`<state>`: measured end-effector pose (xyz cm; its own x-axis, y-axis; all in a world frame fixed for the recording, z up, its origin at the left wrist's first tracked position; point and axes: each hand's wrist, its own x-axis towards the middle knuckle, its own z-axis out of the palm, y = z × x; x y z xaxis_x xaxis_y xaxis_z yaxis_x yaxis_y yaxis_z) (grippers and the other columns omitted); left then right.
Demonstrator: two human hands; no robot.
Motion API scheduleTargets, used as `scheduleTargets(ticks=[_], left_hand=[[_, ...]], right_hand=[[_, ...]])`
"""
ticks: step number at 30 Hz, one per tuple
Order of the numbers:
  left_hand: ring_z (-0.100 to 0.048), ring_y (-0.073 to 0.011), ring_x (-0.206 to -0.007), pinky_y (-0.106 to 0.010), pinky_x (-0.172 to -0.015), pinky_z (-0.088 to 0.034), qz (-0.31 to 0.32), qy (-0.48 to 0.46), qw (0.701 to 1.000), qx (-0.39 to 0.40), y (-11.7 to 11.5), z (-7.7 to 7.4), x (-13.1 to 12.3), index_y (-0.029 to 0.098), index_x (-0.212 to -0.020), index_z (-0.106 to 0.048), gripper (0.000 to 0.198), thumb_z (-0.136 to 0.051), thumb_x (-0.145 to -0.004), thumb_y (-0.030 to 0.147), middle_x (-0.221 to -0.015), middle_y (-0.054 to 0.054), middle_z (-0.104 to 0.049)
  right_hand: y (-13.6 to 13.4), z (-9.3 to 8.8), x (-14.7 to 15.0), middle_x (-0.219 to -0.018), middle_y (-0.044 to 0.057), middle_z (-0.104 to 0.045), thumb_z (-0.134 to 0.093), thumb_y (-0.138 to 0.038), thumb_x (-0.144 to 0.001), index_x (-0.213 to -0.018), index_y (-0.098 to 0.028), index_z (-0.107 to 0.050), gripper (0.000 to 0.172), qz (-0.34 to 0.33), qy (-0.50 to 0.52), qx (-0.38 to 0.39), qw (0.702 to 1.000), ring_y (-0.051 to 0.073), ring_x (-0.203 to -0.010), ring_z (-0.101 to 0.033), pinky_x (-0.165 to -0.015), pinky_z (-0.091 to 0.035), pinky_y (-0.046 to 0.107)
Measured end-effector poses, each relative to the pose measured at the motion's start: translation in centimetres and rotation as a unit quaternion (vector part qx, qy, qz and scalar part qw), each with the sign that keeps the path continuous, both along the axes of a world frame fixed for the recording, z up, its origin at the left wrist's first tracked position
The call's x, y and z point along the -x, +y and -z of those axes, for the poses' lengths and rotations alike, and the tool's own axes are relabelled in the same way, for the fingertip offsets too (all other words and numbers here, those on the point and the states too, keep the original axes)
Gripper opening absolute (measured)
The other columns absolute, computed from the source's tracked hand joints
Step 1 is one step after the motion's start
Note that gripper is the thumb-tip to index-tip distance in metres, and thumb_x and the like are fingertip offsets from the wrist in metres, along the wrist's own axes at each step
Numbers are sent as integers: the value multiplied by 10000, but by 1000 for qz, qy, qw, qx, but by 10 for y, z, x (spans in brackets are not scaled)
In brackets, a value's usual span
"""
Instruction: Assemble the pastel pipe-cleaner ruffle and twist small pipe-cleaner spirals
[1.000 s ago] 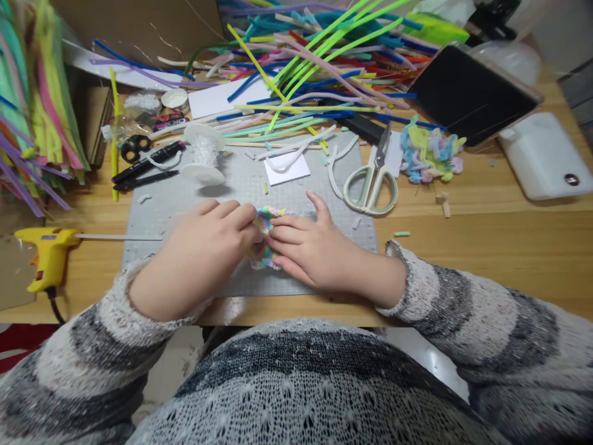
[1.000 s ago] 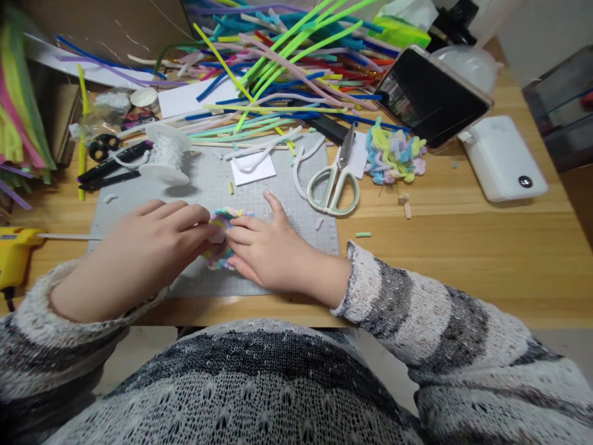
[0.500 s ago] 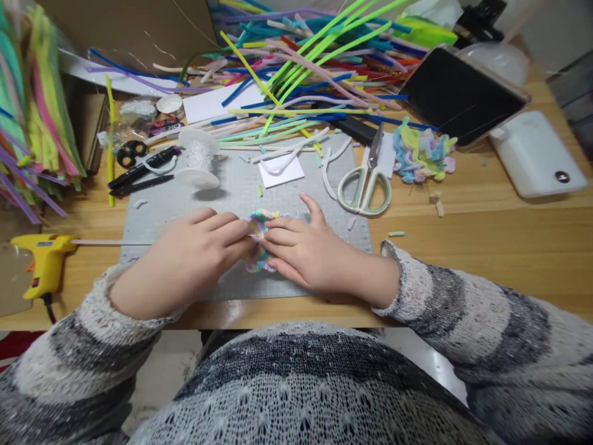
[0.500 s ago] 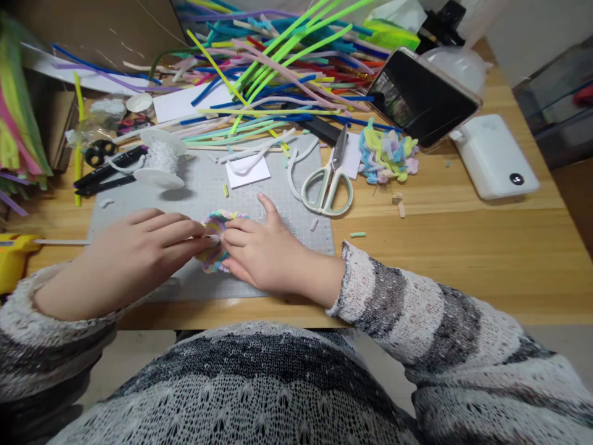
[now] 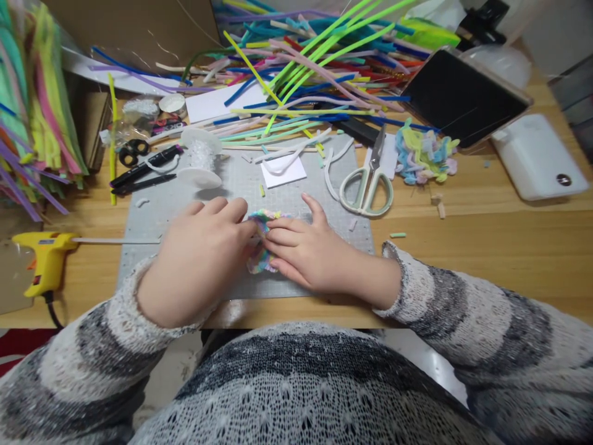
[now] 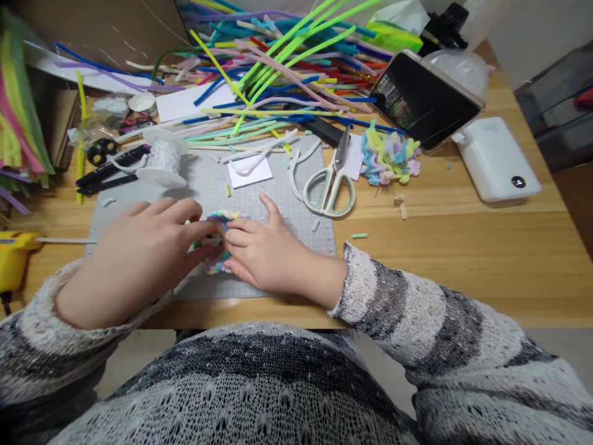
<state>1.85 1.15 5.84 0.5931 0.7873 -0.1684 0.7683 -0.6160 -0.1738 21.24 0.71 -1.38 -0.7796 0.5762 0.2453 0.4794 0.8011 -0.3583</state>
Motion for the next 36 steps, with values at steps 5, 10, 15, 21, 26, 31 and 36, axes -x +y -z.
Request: scheduleTargets(ticks=[5,10,15,21,26,31,36], left_hand=[[-521,-223,-747,-341,-658,-344,-7,-8,999,49,8,1,-5,191,-805,-662,149,-592,-873,304,-842,-61,-558],[-515,-185,-701,-304,-620,-330,-45,-66,993,90,9,8,-1,197,-831,-673,80,-602,-847,229,-808,-36,-567],[-526,-166,-690,-284,-617,-348,-82,-103,984,117,6,9,2,193,-804,-663,83,-586,-832,183,-781,-29,-571],[-552,-162,-715,-287,-654,-405,-105,-140,975,140,4,9,4,187,-846,-650,94,-567,-845,233,-815,-31,-564],[-550,-158,-762,-307,-713,-453,-122,-200,960,151,0,18,10,175,-883,-624,120,-542,-870,261,-902,-44,-540],[-549,-141,-782,-298,-734,-470,-119,-305,925,194,0,29,17,172,-907,-616,96,-542,-857,206,-924,-33,-536],[-536,-136,-786,-278,-716,-441,-139,-332,908,212,1,33,17,168,-892,-627,93,-558,-830,172,-890,-17,-543]], right_hand=[[0,-1,0,-1143,68,-693,-403,-322,-985,-1160,-177,-635,325,-3,-6,9,1000,237,-1252,-495,-1124,22,647],[1,-2,1,-1140,70,-693,-399,-326,-986,-1164,-185,-635,327,-3,-4,18,1000,237,-1260,-488,-1119,8,658],[1,0,0,-1202,70,-675,-409,-324,-984,-1177,-201,-632,320,-3,1,18,1000,235,-1266,-482,-1123,14,650],[0,-1,0,-1144,70,-694,-391,-316,-989,-1161,-188,-634,324,-3,0,20,1000,237,-1264,-486,-1117,4,656],[0,-2,1,-1160,81,-689,-374,-318,-996,-1172,-172,-622,337,0,1,24,1000,241,-1265,-490,-1116,-20,654],[-1,-2,1,-1171,64,-692,-379,-316,-996,-1185,-178,-617,334,5,1,8,1000,231,-1249,-500,-1132,9,628],[-1,-3,1,-1151,59,-701,-385,-310,-994,-1161,-178,-630,325,11,0,7,1000,225,-1245,-509,-1137,36,620]])
